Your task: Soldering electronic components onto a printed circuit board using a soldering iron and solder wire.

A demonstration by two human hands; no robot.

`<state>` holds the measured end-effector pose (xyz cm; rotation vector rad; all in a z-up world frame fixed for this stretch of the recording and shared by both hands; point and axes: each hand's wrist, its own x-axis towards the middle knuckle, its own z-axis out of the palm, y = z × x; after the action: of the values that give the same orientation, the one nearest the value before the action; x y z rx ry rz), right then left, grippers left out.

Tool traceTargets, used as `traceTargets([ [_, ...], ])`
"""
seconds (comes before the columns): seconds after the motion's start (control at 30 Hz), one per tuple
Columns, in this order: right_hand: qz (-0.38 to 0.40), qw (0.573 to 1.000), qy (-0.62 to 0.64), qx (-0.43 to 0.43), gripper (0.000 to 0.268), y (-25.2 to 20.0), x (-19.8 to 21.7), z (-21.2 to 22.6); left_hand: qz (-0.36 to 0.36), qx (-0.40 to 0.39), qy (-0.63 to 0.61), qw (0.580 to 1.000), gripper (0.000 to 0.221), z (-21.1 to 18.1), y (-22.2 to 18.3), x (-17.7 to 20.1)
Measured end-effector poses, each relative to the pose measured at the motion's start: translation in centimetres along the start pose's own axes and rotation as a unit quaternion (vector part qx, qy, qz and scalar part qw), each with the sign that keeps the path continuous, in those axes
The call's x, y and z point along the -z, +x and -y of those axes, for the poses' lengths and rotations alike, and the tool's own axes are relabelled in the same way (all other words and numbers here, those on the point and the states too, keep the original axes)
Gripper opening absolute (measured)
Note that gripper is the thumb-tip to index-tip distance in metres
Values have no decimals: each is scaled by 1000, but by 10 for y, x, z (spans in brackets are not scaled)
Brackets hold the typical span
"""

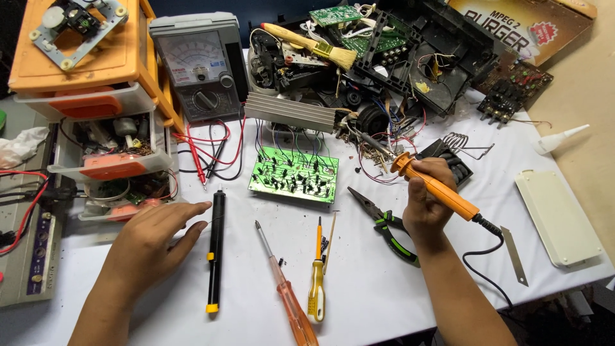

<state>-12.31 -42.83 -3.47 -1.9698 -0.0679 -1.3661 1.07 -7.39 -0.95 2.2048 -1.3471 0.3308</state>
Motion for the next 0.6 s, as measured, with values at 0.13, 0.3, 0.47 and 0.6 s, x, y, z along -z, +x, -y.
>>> traceTargets([
  [0.13,-5,1000,-2,-2,24,-1,1,-1,14,0,-10,1000,25,1,1,0],
  [0.3,-4,1000,-8,4,23,0,0,-1,12,-5,-4,1000,24,2,1,0],
  [0.47,0,1000,-12,0,24,-2,-1,-1,18,5,-4,1000,26,2,1,1],
  [0.6,2,1000,-11,-3,24,-1,-2,1,22,-3,-4,1000,26,4,2,1],
])
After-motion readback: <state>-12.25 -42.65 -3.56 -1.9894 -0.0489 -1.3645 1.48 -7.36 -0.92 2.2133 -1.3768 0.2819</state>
